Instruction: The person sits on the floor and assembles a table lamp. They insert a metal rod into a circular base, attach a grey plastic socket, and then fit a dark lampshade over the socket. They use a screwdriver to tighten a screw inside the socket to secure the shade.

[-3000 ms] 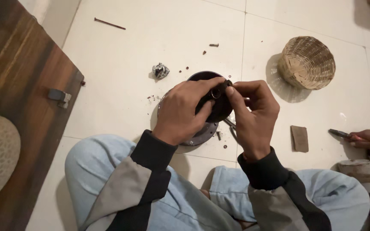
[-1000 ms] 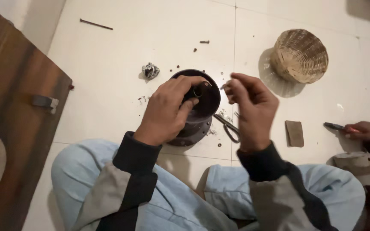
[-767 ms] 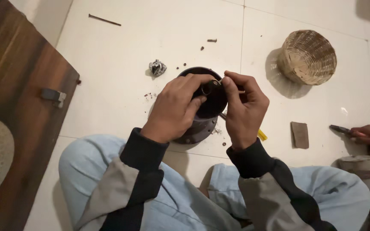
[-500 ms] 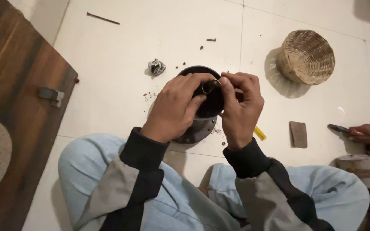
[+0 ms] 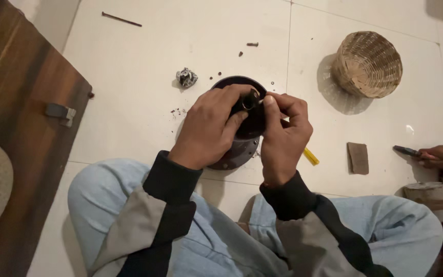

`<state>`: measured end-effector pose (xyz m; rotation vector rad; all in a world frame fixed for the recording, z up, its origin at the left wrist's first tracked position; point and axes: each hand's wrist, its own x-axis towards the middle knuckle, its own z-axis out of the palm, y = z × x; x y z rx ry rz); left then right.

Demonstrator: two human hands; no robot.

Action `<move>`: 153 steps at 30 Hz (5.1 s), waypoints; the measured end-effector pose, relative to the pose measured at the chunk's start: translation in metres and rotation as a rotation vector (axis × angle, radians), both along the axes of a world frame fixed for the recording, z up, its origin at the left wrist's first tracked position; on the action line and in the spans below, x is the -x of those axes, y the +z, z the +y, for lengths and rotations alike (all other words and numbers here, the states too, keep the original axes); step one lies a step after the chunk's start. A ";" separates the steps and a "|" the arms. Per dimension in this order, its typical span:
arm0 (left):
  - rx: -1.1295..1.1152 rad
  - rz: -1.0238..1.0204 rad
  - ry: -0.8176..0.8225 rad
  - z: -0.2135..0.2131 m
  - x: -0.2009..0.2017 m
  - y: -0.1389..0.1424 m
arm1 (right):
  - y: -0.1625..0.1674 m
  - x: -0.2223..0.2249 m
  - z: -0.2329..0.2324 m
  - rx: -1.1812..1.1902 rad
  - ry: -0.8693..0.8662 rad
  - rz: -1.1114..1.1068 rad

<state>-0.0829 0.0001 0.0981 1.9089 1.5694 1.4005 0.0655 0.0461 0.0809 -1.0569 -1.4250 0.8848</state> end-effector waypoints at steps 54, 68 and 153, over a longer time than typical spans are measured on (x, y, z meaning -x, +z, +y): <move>-0.079 0.006 0.114 0.000 -0.011 -0.007 | -0.002 -0.007 -0.010 -0.274 0.067 -0.256; -0.063 -0.029 0.147 -0.003 -0.015 -0.004 | 0.003 -0.023 -0.018 -0.302 0.208 -0.373; -0.105 -0.082 0.232 0.010 -0.031 -0.025 | 0.041 0.007 -0.026 -0.438 0.059 -0.419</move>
